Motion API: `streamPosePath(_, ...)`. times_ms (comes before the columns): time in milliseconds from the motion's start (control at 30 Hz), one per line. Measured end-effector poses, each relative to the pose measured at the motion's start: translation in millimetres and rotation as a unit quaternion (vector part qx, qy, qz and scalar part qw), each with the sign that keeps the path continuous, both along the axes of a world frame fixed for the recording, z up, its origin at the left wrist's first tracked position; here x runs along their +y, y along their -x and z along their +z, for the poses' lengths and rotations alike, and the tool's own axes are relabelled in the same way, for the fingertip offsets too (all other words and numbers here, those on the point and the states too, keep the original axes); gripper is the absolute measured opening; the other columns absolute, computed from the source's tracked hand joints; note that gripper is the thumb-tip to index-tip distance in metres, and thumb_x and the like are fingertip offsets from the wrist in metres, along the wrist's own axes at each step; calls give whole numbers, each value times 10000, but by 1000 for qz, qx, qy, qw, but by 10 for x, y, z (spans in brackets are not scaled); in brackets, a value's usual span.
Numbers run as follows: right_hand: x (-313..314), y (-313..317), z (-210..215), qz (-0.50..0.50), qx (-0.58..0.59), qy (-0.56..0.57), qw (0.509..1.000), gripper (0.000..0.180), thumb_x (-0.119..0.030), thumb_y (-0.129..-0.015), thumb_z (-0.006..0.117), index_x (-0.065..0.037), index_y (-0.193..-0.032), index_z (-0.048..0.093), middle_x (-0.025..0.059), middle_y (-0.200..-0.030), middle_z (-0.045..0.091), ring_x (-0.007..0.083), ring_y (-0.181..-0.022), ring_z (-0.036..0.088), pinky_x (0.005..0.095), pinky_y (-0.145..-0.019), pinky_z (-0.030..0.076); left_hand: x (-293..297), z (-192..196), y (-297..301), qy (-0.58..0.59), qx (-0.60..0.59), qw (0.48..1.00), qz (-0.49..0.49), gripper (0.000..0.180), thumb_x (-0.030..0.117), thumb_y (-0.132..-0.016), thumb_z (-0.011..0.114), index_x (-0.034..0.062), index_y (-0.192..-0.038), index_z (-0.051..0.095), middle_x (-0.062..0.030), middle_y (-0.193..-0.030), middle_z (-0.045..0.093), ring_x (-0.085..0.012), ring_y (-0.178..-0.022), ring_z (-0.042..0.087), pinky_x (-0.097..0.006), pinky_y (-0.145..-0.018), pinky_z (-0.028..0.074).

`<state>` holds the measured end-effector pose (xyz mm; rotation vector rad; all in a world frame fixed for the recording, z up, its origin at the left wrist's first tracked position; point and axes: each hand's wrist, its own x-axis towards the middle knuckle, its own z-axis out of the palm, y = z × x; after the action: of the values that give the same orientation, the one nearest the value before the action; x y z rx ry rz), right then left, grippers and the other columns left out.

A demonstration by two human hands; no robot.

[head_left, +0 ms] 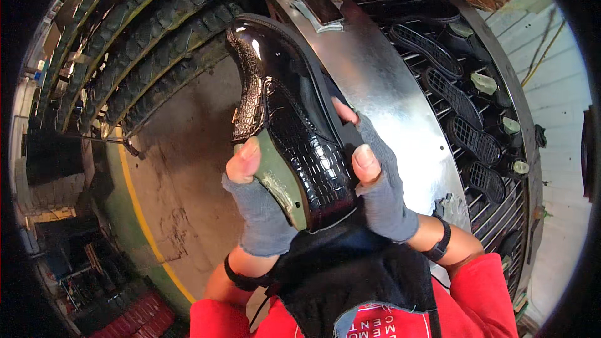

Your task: Inspect glossy shoe uppers and soles before placing them on a conveyor belt in a manufacturing facility.

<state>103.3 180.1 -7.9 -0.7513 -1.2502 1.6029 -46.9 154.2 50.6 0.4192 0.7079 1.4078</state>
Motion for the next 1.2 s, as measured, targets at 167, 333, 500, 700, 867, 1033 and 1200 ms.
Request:
streamPosePath(167,29,76,-232,-106,-88,-30,990,487,-326,-1114,490,24,-1432,603,107,-1177,694,171,-1119,620,312,-1008,468,-82,-97,-140,-7,-25,997,74,913,672,-863,567,-45,-1426,509,-203,-1324,642,-296,-1144,681,-412,-996,561)
streamPosePath(333,280,30,-151,43,-131,23,990,733,-438,-1041,626,-49,-1611,381,151,-1363,655,235,-1163,668,326,-1058,476,-158,-276,29,48,156,983,88,766,481,-972,576,-62,-1497,446,-176,-1440,558,-270,-1237,628,-397,-1079,508)
streamPosePath(500,275,-545,52,22,-253,-84,964,873,-350,-948,773,29,-1592,321,208,-1448,559,294,-1274,610,370,-1075,472,-22,-397,-142,-205,523,825,52,783,574,-1100,372,20,-1648,304,-199,-1615,409,-344,-1449,449,-405,-1242,302)
streamPosePath(700,30,-2263,-227,-317,52,276,906,274,-374,-928,709,-138,-1062,670,-15,-844,648,85,-699,618,263,-578,497,237,-1163,-276,-110,298,920,-230,805,623,-1117,278,-33,-1544,469,-182,-1452,587,-250,-1275,592,-366,-1097,451)
streamPosePath(867,-804,-4931,-610,-555,-190,136,798,576,-326,-914,758,-133,-1395,508,55,-1076,603,168,-910,618,334,-674,554,-76,-1897,-84,74,329,933,-127,558,400,-1111,513,-54,-1431,563,-116,-1175,666,-178,-1051,621,-326,-959,501)
streamPosePath(1033,-2004,-6420,-914,-525,-347,292,720,586,-248,-932,754,-37,-1426,519,96,-1078,691,260,-942,659,399,-863,548,-70,-1999,-78,62,309,942,-114,520,389,-1100,536,-51,-1371,589,-96,-1070,659,-165,-956,620,-320,-896,515)
streamPosePath(1200,-1840,-5728,-667,-249,-813,289,441,570,-247,-822,815,-65,-1325,618,181,-1035,690,397,-1002,644,485,-928,543,-13,-1860,-150,69,325,937,-107,479,375,-1099,541,-38,-1332,608,-82,-1030,658,-153,-921,618,-310,-869,520)
